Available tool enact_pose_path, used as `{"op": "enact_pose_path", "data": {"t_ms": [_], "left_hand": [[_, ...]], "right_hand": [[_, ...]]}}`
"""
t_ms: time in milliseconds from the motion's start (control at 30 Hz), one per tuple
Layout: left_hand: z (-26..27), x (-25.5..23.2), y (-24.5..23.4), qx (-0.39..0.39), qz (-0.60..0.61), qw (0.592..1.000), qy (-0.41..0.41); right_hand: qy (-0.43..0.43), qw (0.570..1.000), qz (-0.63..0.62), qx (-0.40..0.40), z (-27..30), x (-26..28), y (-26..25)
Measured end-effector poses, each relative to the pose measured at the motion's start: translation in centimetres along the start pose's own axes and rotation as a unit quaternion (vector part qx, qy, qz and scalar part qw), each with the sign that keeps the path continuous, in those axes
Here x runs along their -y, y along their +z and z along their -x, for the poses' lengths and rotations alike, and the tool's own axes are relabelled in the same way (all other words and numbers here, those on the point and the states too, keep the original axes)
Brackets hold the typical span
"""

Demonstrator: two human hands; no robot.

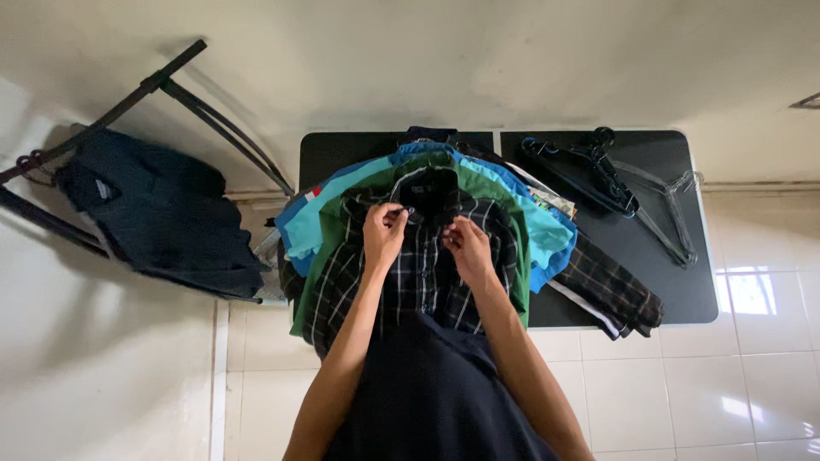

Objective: The person folds several shirts on a table, including a blue button-up, a light blue t-shirt, a green button-up, and a black plaid shirt. They smooth each garment, button the collared shirts, and stack them neatly.

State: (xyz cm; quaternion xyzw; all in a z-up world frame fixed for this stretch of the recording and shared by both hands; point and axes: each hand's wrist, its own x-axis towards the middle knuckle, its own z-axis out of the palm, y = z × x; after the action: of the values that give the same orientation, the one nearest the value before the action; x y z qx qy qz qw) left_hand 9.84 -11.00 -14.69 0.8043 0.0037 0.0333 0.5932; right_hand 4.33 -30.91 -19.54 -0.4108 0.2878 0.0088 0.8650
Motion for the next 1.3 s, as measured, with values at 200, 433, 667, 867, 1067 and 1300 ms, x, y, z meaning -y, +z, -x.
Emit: {"op": "enact_pose_path", "data": {"t_ms": [200, 433, 667, 867, 1067, 1300], "left_hand": [[0.9, -0.6, -0.2, 0.045, -0.002, 0.998, -0.049], [2.7, -1.1, 0.6, 0.117, -0.079, 0.986, 0.083], [2.2, -1.8, 1.3, 0.128, -0.221, 0.961, 0.107], [2.2, -1.4, 1.2, 0.089, -0.203, 0.968, 0.12], [2.3, -1.7, 1.0, 0.104, -0.173, 0.975, 0.097], [2.3, -1.8, 0.8, 0.069, -0.158, 0.978, 0.118]], "right_hand": [[-0.026, 0.998, 0.049, 0.038, 1.3, 1.1, 1.9], [-0.032, 0.999, 0.022, 0.015, 0.9, 2.6, 2.3], [-0.05, 0.999, -0.002, 0.014, 1.0, 3.1, 2.2], [-0.074, 0.985, 0.151, 0.026, 2.4, 1.7, 2.5], [-0.173, 0.923, 0.345, -0.008, 3.6, 0.8, 5.2], [-0.179, 0.907, 0.379, -0.048, 4.1, 1.5, 6.1]]}}
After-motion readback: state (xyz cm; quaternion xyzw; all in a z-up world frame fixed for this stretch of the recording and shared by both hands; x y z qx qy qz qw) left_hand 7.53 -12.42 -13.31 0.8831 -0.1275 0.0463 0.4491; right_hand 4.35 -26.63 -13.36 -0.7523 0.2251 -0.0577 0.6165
